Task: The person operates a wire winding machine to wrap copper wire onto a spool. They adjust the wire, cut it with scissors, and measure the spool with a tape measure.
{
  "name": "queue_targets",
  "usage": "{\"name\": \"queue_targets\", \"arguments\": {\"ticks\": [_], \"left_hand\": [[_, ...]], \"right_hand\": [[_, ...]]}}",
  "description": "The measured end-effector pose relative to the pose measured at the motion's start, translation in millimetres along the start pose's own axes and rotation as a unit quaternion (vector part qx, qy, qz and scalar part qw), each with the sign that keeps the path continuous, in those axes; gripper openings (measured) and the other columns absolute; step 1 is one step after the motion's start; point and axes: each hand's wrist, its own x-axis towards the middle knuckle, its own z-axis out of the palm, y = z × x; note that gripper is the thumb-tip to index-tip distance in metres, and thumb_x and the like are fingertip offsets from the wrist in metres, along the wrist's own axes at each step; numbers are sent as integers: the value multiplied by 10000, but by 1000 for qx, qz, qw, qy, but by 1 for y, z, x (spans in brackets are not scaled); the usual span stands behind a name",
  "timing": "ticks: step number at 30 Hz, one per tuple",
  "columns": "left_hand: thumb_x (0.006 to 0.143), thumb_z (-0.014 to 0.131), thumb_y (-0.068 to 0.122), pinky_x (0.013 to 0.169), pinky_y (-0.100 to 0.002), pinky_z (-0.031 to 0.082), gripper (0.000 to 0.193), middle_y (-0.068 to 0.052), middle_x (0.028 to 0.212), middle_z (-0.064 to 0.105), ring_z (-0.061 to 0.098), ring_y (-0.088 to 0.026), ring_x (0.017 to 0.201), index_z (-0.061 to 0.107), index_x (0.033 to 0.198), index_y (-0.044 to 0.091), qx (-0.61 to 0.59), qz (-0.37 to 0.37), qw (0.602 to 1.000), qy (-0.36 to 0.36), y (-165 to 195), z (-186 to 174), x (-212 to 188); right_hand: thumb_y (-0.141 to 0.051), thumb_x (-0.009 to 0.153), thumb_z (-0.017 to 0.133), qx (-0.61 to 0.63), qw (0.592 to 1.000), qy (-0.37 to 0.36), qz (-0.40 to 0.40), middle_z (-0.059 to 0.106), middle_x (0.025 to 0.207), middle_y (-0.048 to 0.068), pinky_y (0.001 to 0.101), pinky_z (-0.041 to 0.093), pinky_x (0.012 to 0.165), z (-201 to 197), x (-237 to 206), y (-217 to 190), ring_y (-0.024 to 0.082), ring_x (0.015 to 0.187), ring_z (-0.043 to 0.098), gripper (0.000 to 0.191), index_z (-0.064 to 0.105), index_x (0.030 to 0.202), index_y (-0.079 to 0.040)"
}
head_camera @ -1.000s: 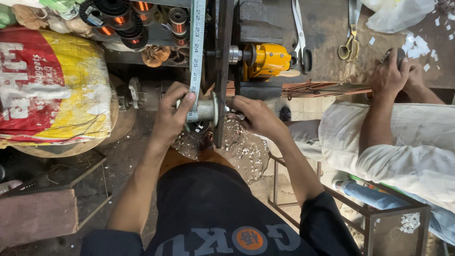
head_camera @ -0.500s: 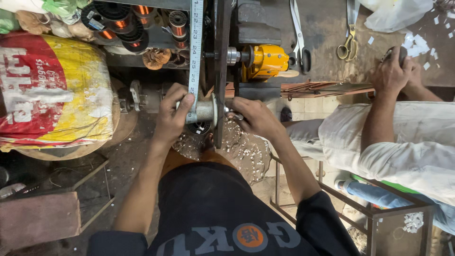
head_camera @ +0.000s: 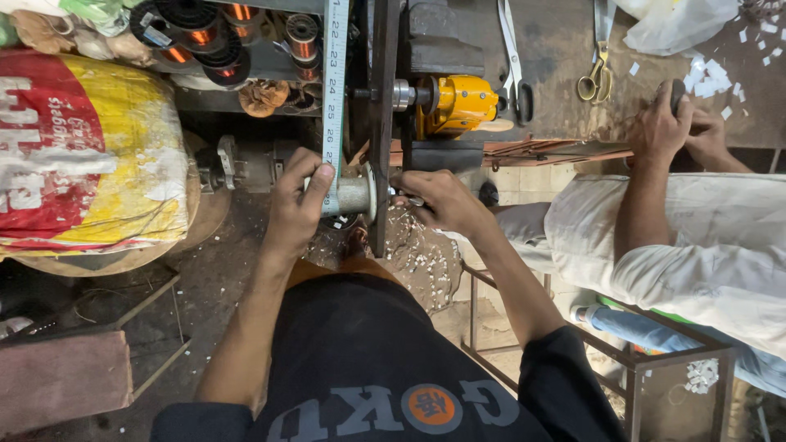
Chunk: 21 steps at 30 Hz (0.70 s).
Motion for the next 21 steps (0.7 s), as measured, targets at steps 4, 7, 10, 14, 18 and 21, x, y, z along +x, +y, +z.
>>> {"name": "queue_targets", "arguments": {"ticks": [4, 7, 10, 14, 18, 21], "left_hand": [[1090, 547, 234, 782, -304, 432, 306, -28, 912, 499, 508, -138, 861, 623, 899, 7, 43, 29, 998, -44, -1, -7, 8], [1102, 527, 236, 776, -302, 461, 330, -37, 934, 518, 536, -131, 865, 638, 899, 1, 30, 25, 997, -67, -3, -9, 10], [1116, 512, 225, 778, -296, 464, 336, -38, 948, 512, 529, -126, 866, 635, 905, -6, -3, 8, 997, -74, -3, -11, 9], [1127, 501, 220, 771, -281, 468, 343, -10, 945, 509, 524, -107, 852, 626, 882, 15, -18, -5, 997, -79, -4, -11, 9], [1110, 545, 207, 801, -287, 430, 263, -7, 949, 486, 477, -115, 880, 595, 955, 1, -14, 12, 999, -45, -6, -7, 7], [1111, 563, 213, 810, -296, 413, 261, -6, 931, 478, 467, -119, 883, 584, 943, 15, 8, 27, 999, -28, -7, -5, 5]], "right_hand": [[-86, 951, 680, -10, 998, 46, 36, 655, 873, 165, 414, 493, 642, 13, -4, -7, 340, 731, 649, 216, 622, 1148, -20], [-87, 1038, 615, 49, 987, 108, 112, 610, 830, 172, 398, 472, 641, 34, -8, -15, 335, 683, 608, 135, 625, 1157, -21], [-108, 1060, 598, 40, 980, 175, 86, 618, 888, 172, 388, 483, 675, 49, -14, -21, 337, 760, 627, 152, 591, 1176, -11], [-131, 1078, 583, 59, 972, 192, 122, 616, 840, 142, 378, 476, 642, 57, -13, -23, 285, 702, 629, 125, 599, 1142, -25], [-183, 1099, 556, 73, 971, 179, 143, 626, 835, 120, 369, 486, 660, 55, -11, -22, 253, 714, 648, 160, 603, 1139, -35], [-209, 1091, 559, 84, 972, 152, 160, 631, 864, 141, 386, 474, 670, 53, -11, -23, 268, 720, 622, 200, 603, 1170, -30]]}}
